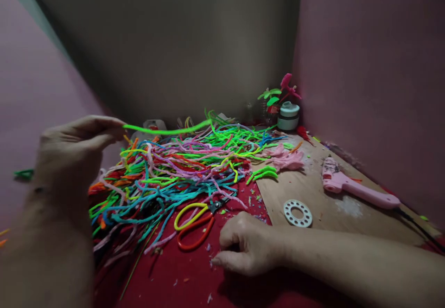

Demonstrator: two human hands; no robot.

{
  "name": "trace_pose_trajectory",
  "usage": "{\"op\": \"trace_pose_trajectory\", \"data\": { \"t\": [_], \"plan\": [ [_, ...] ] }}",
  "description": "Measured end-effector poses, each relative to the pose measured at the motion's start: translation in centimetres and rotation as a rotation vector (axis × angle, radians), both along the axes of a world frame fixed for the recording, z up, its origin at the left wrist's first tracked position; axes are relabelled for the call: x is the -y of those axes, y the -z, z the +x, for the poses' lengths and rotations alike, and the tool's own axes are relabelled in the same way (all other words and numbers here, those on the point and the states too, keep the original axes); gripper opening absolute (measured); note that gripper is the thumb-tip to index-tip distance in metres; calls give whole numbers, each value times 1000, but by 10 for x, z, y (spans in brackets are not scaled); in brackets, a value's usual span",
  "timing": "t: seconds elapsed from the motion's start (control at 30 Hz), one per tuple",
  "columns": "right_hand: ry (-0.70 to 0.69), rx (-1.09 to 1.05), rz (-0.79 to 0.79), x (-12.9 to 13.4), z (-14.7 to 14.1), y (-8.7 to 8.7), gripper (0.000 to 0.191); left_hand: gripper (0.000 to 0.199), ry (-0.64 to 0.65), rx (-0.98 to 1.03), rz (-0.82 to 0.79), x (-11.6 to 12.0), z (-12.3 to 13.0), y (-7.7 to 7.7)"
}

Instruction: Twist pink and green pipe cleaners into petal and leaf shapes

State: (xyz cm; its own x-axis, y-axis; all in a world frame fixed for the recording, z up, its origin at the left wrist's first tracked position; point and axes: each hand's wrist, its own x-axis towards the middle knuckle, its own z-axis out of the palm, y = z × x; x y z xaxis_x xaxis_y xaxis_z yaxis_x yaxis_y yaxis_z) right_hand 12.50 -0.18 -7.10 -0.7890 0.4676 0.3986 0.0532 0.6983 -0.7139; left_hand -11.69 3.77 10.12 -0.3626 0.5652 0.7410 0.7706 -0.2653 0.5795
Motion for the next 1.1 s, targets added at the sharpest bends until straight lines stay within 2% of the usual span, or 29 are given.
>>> {"op": "trace_pose_trajectory", "data": {
  "t": [0.13, 0.27, 0.37, 0.5, 0.6, 0.7, 0.83, 0.93, 1.0, 1.03, 1.1],
  "plan": [
    [20, 14, -6, -1, -1, 0, 39, 25, 86, -95, 60, -52, 16, 15],
    [42, 76, -2, -1, -1, 0, 38, 30, 61, -419, -132, -103, 26, 32],
    [26, 69, 14, -1, -1, 0, 34, 27, 79, -535, -222, -120, 40, 46],
    [17, -6, 15, -1, -2, 1, 31, 25, 243, -899, -473, -115, 62, 67],
    [11, 0, 29, -2, -1, 0, 33, 21, 266, -1069, -552, -107, 67, 82],
    [4, 4, 28, -3, -1, 0, 34, 17, 288, -1146, -599, -99, 60, 95],
    [-9, -34, -4, 0, -3, 2, 34, 29, 265, -1157, -596, -87, 51, 111],
    [-5, -65, -108, 4, -1, -6, 35, 29, 234, -1139, -580, -79, 51, 120],
    [44, -92, -203, 0, 6, -21, 35, 29, 221, -1117, -571, -76, 52, 126],
    [139, -84, -218, -6, 11, -31, 36, 30, 215, -1105, -570, -76, 52, 128],
    [421, -116, -157, -28, 21, -51, 36, 29, 208, -1079, -568, -76, 53, 132]
  ]
}}
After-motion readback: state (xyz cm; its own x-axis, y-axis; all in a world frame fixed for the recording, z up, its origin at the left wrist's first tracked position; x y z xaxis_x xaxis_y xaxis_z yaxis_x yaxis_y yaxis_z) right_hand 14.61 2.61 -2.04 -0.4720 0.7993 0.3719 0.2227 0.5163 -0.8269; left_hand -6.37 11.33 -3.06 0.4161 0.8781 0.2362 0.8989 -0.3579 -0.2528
